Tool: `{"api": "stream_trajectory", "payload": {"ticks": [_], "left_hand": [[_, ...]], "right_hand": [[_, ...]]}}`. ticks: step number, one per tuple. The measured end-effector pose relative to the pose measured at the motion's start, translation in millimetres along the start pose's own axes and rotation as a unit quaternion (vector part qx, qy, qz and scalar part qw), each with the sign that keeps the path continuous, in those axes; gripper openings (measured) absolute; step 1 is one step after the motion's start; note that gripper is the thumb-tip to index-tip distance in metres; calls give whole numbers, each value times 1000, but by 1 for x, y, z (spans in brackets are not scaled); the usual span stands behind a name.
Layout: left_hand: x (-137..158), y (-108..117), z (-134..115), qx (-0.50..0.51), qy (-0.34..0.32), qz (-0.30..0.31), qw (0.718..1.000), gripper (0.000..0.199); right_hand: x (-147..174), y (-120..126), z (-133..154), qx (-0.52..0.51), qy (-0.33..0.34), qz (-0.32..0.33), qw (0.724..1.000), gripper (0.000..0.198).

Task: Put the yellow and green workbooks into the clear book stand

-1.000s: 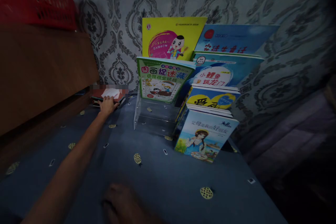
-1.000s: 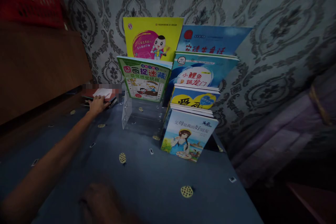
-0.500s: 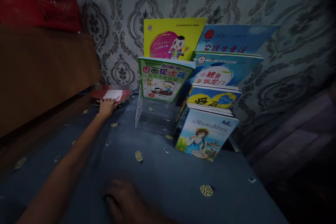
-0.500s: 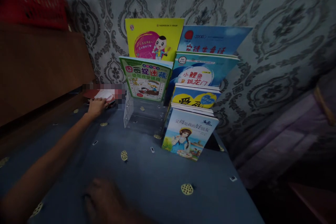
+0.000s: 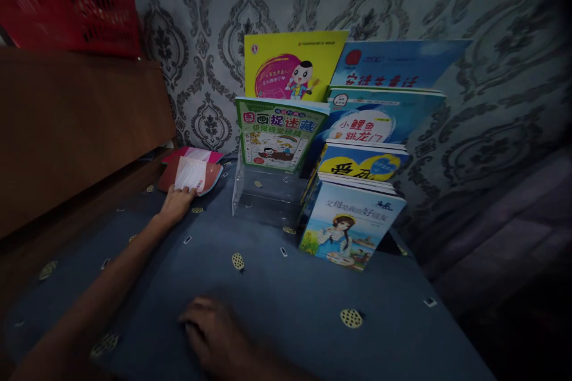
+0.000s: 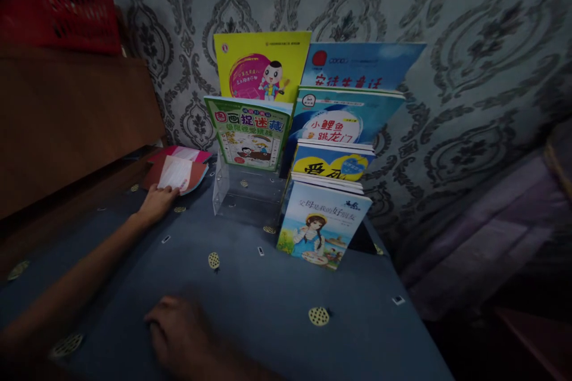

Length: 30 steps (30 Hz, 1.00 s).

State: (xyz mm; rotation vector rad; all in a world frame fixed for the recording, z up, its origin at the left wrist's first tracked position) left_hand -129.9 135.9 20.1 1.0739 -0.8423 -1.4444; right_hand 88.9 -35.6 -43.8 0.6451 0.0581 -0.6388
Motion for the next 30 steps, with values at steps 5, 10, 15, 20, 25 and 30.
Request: {"api": "stream_trajectory", "payload": {"ticks": [5,10,15,20,25,30], "left_hand": [[26,5,-7,-10,-19,29,999,42],[55,10,-12,-17,-40,55,998,38],[87,21,-22,-43,-67,76,994,35],[116,37,-45,-54,-95,109,988,37],[145,51,-84,-36,-138,129,981,33],[183,63,-149,-6,-241,75,968,29]], "right_hand": [[1,2,4,6,1,13,1000,29],[1,5,6,-5,-2,3,1000,30],[0,6,7,-5,-9,7,1000,31],[1,14,12,-29,-14,-37,999,31],[11,39,18,-39,20,-178,983,29],[23,78,28,-23,52,-208,977,27]]}}
Point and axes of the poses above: each hand's wrist, its own x-axis away from the middle knuckle, its own y-axis out of the back of the hand, z = x × y, the point moved 4 cm from there along -x, towards the middle knuckle, and after that the axes turned 3 degrees about -x, right-handed, at the moved point
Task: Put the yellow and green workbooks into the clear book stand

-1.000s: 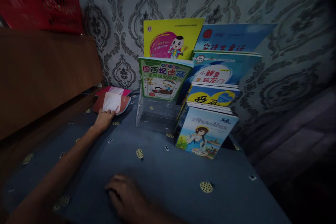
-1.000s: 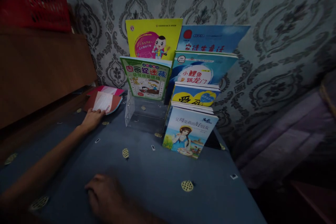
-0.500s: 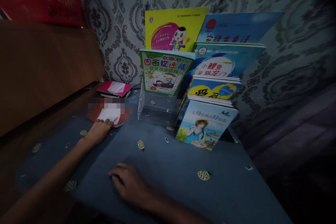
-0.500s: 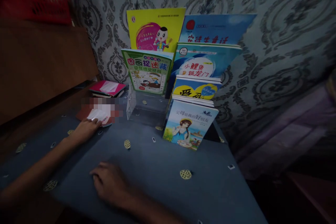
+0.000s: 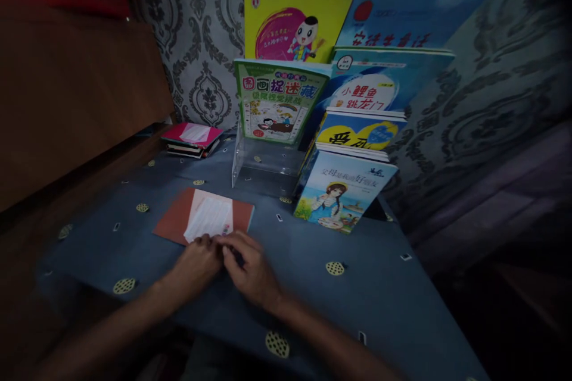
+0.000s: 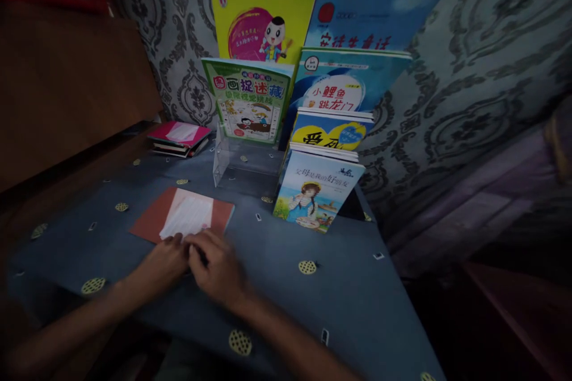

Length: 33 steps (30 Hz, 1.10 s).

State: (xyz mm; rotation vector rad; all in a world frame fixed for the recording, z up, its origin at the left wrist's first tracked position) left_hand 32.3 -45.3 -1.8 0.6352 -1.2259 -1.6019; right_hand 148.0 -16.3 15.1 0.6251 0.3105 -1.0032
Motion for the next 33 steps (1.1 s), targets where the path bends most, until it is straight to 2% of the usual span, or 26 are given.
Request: {"api": "stream_trajectory", "payload": {"ticks": [4,7,11,15,18,21,25,33], "left_hand": [[3,8,-53,43,-70,-80,993,24],[2,19,-61,113,-103,-132,979,27],[-12,20,-27,169,-74,-137,973,26],[-29,-4,24,159,70,-118,978,36],[-32,-24,48,170,135,-110,970,44],[-31,-33,56,176,156,-115,965,48],[-30,-36,54,173,161,-113,965,50],[-30,-42,55,170,167,-136,962,52]], "right_hand": [[-2,25,-11,48,-24,44,998,27],[5,33,-39,132,-74,75,986,34],[18,32,-66,265,-88,108,954,41],[23,30,-65,326,-81,121,934,42],[23,33,-59,350,-97,129,923,45],[27,43,-55,368,-124,132,912,52],[37,61,-55,379,-162,138,901,60],[40,74,-55,382,-156,139,901,62]]}}
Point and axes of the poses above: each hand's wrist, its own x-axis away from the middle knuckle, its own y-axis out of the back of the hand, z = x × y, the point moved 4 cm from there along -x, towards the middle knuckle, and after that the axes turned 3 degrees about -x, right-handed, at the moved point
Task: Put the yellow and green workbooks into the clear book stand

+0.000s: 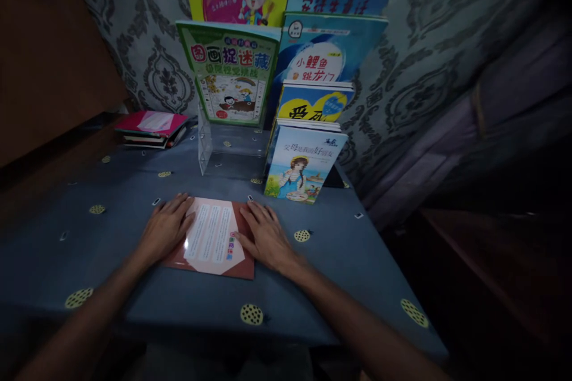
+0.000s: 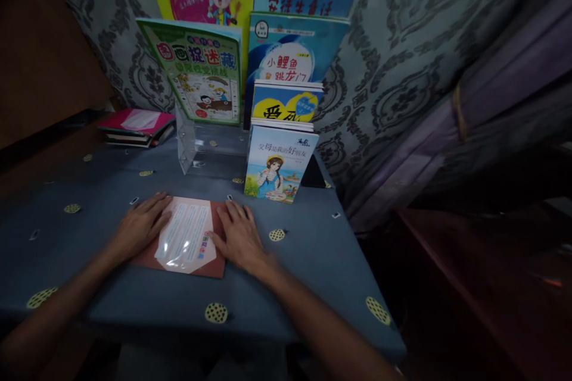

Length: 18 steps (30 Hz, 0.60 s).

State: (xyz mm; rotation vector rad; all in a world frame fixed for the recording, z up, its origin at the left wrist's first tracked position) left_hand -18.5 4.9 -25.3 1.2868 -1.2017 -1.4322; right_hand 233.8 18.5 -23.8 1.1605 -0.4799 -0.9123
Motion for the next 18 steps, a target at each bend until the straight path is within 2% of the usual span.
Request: {"api": "stream_trajectory", "payload": {"ticks": [6,13,16,18], "left_hand": [[-2,-4,3,-19,-21,-22,999,56],[-1,2,2,-7,-46,-12,999,61],[1,1,2,-20,-55,-33,998,59],[8,-2,-1,-28,-88,-49,995,57]], "right_hand": [[-1,5,3,-6,6,-5,1000,63],[3,14,5,1,12,-19,1000,57],[5,13,6,-2,22,-22,1000,56],[5,11,5,-15,33,-21,999,57]]}}
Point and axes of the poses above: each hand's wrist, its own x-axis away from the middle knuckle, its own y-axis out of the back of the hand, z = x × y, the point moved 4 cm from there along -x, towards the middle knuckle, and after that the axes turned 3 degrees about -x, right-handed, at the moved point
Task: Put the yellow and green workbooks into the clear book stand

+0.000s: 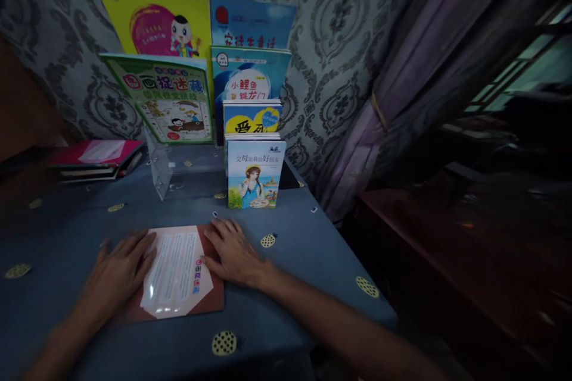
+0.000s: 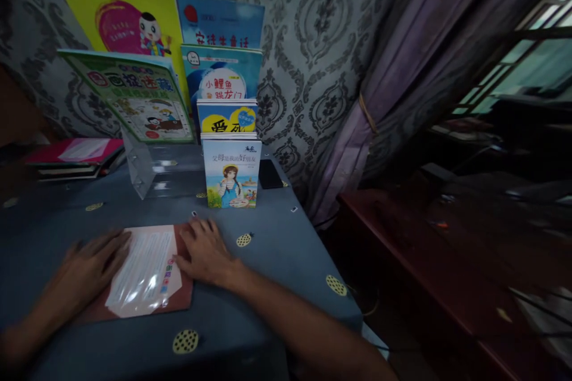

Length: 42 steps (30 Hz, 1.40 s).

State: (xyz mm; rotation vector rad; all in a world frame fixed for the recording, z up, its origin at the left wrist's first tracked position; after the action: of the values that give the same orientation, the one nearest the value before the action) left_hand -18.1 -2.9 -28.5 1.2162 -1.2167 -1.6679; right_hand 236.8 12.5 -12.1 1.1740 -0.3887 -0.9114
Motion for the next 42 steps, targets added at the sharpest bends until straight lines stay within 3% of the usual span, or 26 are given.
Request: {"api": "stream_trajectory", "payload": {"ticks": [3,5,8,13,16,22,27,31,34,37,42], "left_hand": [[20,-3,-16,23,-109,-5,994,60],[34,-3,-27,37,-175,4,984,76],[46,-2,-33,22,-195,3,981,85],[44,-4,-30,-8,-206,-12,979,73],[46,-3,-32,-12,-245,-48,968,58],[53,17,-39,-26,-289,-125,949,40],[44,42,-53,-7,-284,-172,943,38],[37,62,-67,29,-239,-179,954,41],[35,73,-70,94,-192,-139,967,40],[33,77,-62,172,-117,-65,976,39],[16,80,-45,288,18,79,954,38]], "right_hand": [[1,-3,-1,-34,9,12,999,60],[1,-4,-3,-53,5,19,998,61],[1,-4,-5,-64,0,20,998,60],[1,-5,-5,-62,1,22,998,60],[1,-5,-5,-61,0,21,998,60],[1,-4,-5,-58,4,19,998,59],[-1,-2,-10,-85,6,36,996,55],[-2,-2,-17,-122,29,31,992,42],[-4,1,-21,-165,41,16,985,41],[-6,7,-24,-240,45,-6,970,58],[-6,11,-26,-419,14,17,908,78]]}}
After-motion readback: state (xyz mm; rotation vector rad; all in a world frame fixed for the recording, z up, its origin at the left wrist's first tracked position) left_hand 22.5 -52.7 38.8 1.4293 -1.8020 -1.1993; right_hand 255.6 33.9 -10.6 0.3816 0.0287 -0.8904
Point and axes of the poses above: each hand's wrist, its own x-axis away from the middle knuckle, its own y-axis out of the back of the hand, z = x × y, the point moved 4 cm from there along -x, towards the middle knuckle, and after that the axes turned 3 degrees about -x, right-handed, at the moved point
